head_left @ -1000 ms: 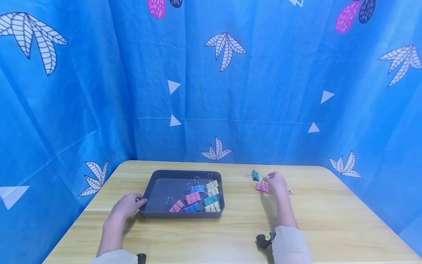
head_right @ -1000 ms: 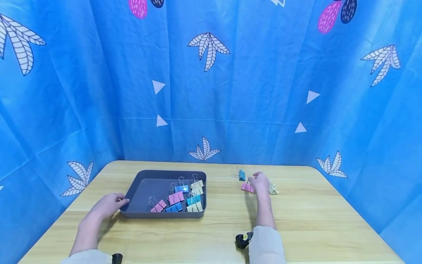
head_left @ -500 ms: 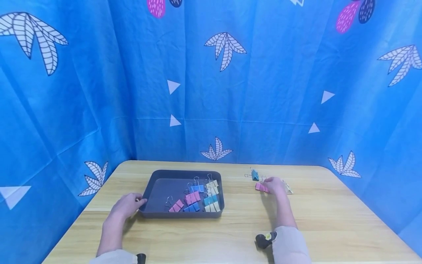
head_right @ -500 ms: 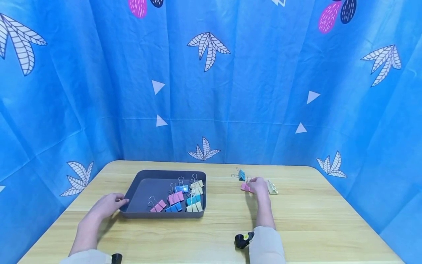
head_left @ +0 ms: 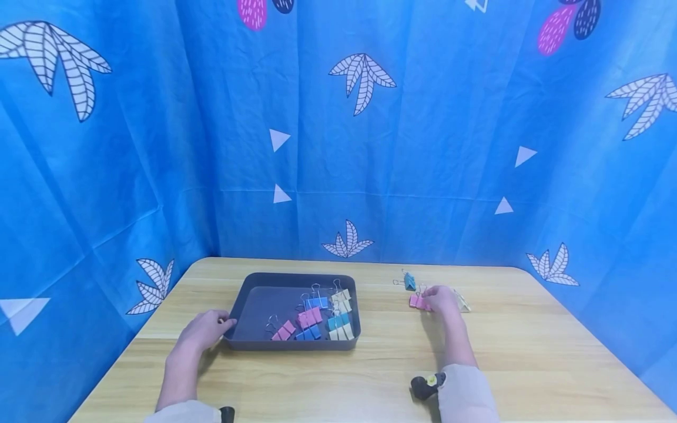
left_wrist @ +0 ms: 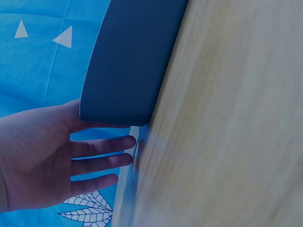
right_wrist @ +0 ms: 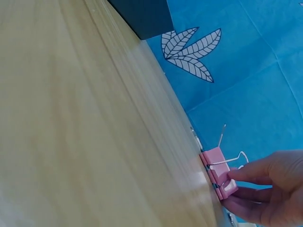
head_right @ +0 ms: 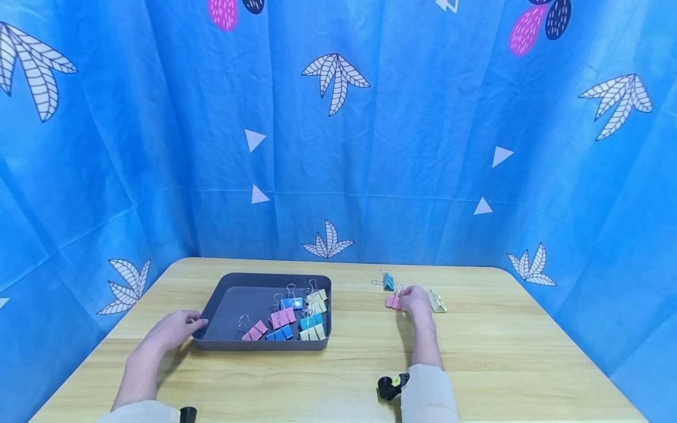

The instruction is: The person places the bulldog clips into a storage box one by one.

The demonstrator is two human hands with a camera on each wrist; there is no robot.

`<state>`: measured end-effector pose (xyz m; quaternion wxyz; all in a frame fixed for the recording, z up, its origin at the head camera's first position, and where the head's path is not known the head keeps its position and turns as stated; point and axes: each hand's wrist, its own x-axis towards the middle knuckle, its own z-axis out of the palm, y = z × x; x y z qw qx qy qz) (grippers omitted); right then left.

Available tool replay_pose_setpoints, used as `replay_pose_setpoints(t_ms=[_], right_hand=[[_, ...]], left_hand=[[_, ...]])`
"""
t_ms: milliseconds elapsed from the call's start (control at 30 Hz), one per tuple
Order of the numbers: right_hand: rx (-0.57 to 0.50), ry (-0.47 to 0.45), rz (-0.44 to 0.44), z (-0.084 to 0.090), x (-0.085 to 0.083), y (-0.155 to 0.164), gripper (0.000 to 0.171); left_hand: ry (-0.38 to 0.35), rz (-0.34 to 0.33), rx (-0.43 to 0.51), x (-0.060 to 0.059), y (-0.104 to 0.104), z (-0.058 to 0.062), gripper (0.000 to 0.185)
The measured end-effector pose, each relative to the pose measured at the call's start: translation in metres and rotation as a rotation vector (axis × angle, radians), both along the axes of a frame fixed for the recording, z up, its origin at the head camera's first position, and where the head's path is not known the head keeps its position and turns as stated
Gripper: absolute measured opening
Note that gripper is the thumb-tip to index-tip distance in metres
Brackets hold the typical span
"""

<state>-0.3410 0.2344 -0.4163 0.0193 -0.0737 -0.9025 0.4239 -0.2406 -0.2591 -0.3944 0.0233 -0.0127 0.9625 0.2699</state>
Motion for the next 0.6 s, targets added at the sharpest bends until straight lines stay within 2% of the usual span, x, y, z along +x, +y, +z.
replay_pose_setpoints(t_ms=[267,600], right_hand=[[0.049,0.004,0.022,-0.001,0.001,0.004,0.028],[0.0,0.001,0.052,0.012,0.009,0.002,0.025]], left_hand=[[0.0,0.009,0.004,0.0,0.0,-0.001,0.039],[-0.008,0.018,-0.003,0.0,0.0,-0.002,0.038]])
